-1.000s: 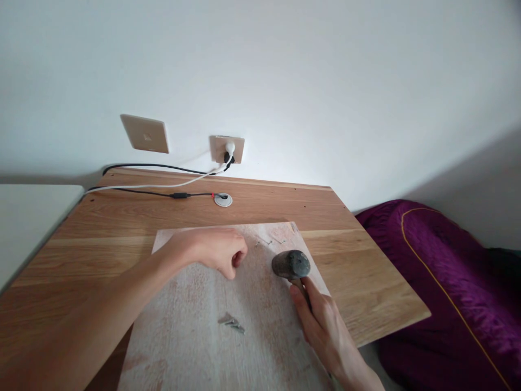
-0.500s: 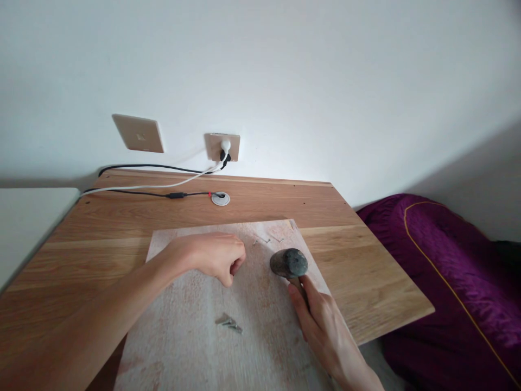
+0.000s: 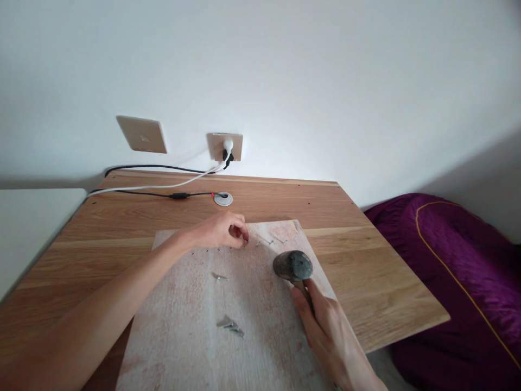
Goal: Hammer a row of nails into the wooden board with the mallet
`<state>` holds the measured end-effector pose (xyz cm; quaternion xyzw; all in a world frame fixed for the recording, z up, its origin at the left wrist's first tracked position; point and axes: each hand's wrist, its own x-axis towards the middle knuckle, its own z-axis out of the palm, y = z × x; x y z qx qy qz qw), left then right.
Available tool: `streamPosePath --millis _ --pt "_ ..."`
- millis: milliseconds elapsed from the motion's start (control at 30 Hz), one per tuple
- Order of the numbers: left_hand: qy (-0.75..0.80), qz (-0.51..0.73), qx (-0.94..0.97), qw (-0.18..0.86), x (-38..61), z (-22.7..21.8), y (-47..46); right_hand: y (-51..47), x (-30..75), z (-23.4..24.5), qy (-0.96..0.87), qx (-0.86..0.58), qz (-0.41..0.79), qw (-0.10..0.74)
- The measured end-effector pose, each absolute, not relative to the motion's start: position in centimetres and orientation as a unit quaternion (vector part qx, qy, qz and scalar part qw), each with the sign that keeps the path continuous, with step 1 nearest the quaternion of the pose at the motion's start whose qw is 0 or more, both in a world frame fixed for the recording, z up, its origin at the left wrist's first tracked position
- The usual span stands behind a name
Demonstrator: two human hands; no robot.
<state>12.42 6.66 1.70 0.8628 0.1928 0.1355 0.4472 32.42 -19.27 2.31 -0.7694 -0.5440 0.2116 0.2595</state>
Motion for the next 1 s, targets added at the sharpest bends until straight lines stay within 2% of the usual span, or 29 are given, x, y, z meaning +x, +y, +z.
streamPosePath --millis 167,400,567,1000 --pt "0.203 0.156 0.863 0.436 12.6 1.75 6.39 -19.37 32.33 2.23 -0.537 -0.766 0.227 0.27" --pt "0.197 0.149 0.838 0.487 12.58 1.36 6.54 -19.13 32.21 2.39 -0.525 -0.773 0.234 0.268" --pt "0.167 0.142 0.856 0.469 12.66 1.34 6.57 -19.16 32.21 2.17 -0.518 -0.777 0.237 0.27" --pt "0.203 0.123 0.87 0.432 12.44 1.7 6.42 -19.18 32.57 1.78 -0.518 -0.769 0.26 0.267"
